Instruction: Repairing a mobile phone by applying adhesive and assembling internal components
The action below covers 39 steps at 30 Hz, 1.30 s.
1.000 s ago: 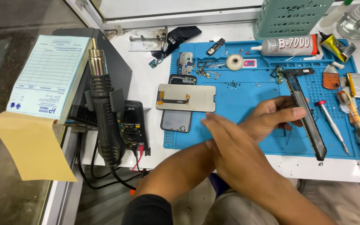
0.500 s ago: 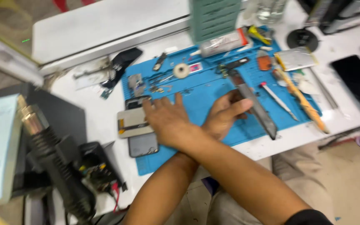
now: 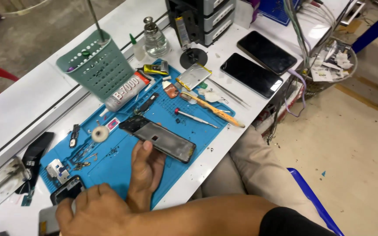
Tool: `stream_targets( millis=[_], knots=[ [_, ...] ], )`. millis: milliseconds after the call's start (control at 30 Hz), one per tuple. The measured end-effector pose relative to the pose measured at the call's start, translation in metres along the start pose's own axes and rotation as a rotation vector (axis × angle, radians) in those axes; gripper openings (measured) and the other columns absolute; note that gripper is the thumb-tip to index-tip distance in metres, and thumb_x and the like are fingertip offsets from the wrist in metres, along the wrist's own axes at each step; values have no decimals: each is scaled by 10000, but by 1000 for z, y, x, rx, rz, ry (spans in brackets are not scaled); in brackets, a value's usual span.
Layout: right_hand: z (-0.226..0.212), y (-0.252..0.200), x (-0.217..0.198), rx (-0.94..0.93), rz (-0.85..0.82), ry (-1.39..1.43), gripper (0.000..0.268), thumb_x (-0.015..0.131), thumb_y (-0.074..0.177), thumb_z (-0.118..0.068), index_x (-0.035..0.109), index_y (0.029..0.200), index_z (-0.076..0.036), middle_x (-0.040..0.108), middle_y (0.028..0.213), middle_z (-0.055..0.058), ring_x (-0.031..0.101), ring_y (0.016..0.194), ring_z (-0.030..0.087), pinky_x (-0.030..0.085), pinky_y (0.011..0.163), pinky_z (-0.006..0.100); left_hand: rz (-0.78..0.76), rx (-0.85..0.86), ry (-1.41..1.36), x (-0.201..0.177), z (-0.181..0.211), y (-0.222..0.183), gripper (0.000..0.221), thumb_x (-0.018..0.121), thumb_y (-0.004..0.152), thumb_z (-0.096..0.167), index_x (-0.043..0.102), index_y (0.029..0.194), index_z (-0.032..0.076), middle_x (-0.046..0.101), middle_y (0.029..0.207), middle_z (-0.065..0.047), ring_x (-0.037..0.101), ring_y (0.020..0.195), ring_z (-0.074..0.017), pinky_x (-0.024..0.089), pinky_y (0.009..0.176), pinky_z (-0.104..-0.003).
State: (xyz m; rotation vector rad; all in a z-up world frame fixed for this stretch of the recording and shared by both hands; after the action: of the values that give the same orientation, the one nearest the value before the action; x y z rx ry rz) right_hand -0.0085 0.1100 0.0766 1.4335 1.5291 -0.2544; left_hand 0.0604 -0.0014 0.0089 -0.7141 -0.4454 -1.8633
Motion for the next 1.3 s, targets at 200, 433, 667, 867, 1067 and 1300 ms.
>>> stream_targets(
  millis=[200, 433, 667, 867, 1067, 1300],
  knots=[
    [24, -44, -152, 64, -760, 539, 343, 488, 918, -357, 519, 1049, -41, 584, 809, 220, 646, 733, 541, 477, 629, 675, -32, 18, -19, 4, 9, 0, 698, 831, 839, 422, 589, 1329, -13, 686, 1160, -107, 655, 1091, -242, 537, 997, -366],
    [159, -149, -230, 344, -718, 567, 780, 855, 689, -520, 635, 1386, -246, 702, 1440, -32, 689, 1281, 161, 531, 1018, 362, 59, 144, -237, -20, 23, -1, 544, 786, 912, 367, 629, 1300, 19, 716, 1221, -109, 679, 1147, -238, 562, 998, -390],
    [246, -127, -229, 492, -505, -215, 953, 876, 492, -326, 542, 1377, -215, 646, 1344, 55, 599, 1216, 309, 475, 985, 447, 92, 313, -273, -36, 53, -4, 489, 781, 917, 402, 655, 1275, 95, 719, 1220, -92, 687, 1145, -252, 589, 922, -404],
    [229, -95, -184, 142, -495, -173, 930, 895, 508, -318, 536, 1343, -122, 632, 1319, 107, 563, 1203, 341, 464, 970, 464, 63, 371, -248, -42, 63, -13, 477, 752, 960, 386, 648, 1321, 92, 729, 1235, -71, 683, 1180, -255, 564, 1013, -438],
    [227, -105, -176, 154, -513, -210, 983, 888, 518, -367, 509, 1399, -151, 594, 1327, 92, 528, 1176, 336, 441, 942, 464, 78, 321, -250, -44, 54, -10, 541, 770, 936, 381, 612, 1334, 50, 705, 1250, -124, 673, 1178, -271, 583, 989, -420],
    [221, -80, -220, 379, -648, -180, 926, 859, 565, -314, 486, 1413, -289, 565, 1393, -27, 605, 1211, 253, 524, 889, 467, 106, 310, -258, -49, 47, -8, 564, 764, 936, 370, 605, 1345, 16, 710, 1244, -136, 696, 1148, -271, 625, 931, -383]
  ],
)
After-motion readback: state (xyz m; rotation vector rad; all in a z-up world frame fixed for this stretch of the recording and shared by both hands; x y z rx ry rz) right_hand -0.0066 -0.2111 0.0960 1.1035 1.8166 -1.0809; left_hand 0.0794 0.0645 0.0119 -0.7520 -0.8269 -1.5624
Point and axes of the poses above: each hand's wrist, its own y-axis towards the middle knuckle, its own x-axis out of the palm, z = x × y, the point moved 6 cm from there along y, towards the middle knuckle
